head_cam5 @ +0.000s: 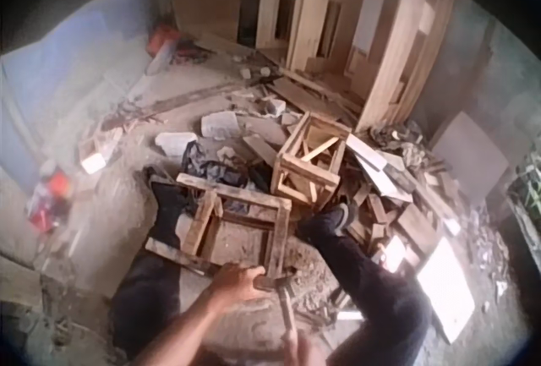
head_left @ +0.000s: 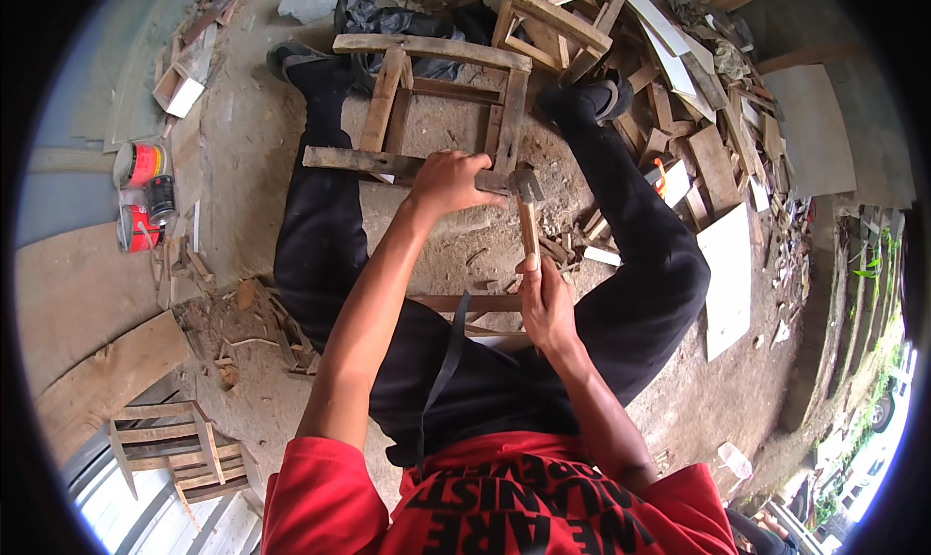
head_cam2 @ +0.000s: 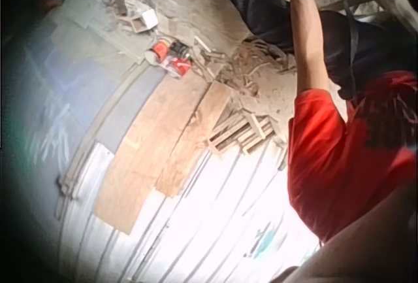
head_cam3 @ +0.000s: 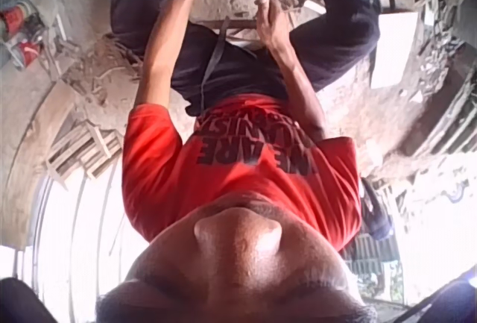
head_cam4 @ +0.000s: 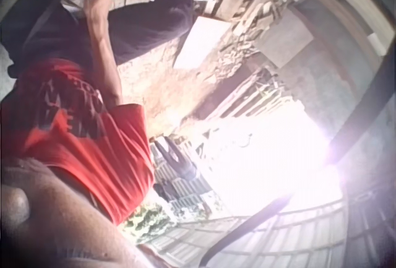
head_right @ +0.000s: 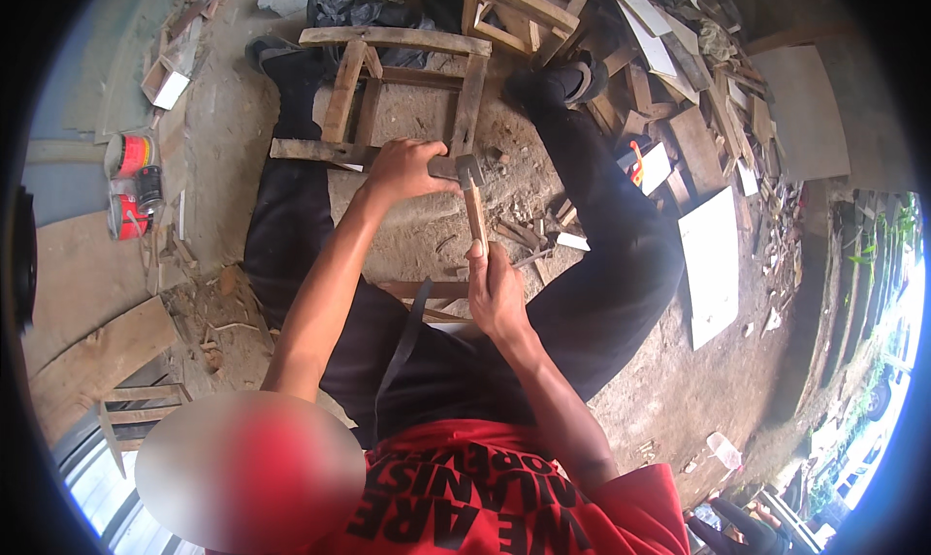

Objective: The person sits on the floor and assembles a small wooden frame using a hammer and nails. They repeatedly position the frame, hammer nails into joints, and adjust the pieces to secure the structure.

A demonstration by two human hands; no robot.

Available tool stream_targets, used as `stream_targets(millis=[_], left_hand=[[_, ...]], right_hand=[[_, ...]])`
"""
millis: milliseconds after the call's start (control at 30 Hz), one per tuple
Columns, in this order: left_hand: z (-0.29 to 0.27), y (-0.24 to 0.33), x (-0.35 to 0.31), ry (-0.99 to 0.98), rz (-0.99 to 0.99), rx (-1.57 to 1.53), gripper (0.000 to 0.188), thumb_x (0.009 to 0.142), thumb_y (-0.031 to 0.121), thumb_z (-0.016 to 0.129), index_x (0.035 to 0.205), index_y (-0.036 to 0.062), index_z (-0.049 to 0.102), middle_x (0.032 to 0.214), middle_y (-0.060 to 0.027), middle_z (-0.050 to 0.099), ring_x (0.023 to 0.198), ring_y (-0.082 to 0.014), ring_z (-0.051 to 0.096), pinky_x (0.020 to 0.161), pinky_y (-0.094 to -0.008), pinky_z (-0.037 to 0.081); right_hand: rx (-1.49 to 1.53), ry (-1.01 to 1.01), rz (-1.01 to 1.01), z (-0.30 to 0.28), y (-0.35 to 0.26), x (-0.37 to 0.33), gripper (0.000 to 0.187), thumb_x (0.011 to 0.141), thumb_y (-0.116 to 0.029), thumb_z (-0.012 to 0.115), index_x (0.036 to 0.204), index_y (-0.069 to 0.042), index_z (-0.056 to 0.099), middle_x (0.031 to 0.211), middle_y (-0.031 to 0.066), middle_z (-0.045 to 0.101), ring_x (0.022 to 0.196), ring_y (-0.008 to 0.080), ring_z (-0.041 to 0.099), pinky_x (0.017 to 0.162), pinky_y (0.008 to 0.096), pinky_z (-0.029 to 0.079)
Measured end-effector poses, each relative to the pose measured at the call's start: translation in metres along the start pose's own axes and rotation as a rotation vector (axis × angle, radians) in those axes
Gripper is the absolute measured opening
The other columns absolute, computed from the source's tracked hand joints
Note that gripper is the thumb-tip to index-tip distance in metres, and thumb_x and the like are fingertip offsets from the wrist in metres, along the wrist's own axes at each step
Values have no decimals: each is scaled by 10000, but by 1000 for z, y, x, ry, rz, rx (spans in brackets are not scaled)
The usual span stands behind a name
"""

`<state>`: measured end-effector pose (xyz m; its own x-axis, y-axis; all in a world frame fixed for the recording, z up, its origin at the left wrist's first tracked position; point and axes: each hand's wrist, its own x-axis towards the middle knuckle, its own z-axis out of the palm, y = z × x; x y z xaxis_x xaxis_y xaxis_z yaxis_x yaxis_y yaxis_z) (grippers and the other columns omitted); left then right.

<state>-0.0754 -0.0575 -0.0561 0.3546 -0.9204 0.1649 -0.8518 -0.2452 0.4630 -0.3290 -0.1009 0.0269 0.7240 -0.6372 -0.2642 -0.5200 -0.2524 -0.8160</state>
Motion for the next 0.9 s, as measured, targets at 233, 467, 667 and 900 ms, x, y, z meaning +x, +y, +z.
stream_targets(millis=[233,467,667,900], left_hand=[[5,9,10,-315,-229,171,553,703,554,822,899,55,688,880,-166,737,884,-338,728,811,-448,558],[8,8,16,-356,-203,193,557,707,567,817,909,60,705,843,-180,737,848,-348,735,776,-452,567],[11,3,10,-310,-224,159,557,706,565,818,919,62,709,875,-190,737,883,-359,728,799,-448,559],[7,9,15,-359,-227,197,556,713,574,812,909,63,711,871,-161,742,854,-338,734,780,-447,565]], right_hand=[[231,77,-183,-8,-25,-8,347,1086,-289,378,996,8,534,573,53,488,482,157,504,485,326,401],[32,14,2,-6,6,2,387,1080,-316,400,919,12,526,602,178,543,529,319,596,515,425,427],[114,103,-390,-14,-30,-3,355,1075,-311,403,985,5,537,601,131,536,520,297,575,511,393,429],[159,64,18,-1,8,1,505,1082,-460,347,905,-21,522,643,-3,466,566,81,451,514,276,382]])
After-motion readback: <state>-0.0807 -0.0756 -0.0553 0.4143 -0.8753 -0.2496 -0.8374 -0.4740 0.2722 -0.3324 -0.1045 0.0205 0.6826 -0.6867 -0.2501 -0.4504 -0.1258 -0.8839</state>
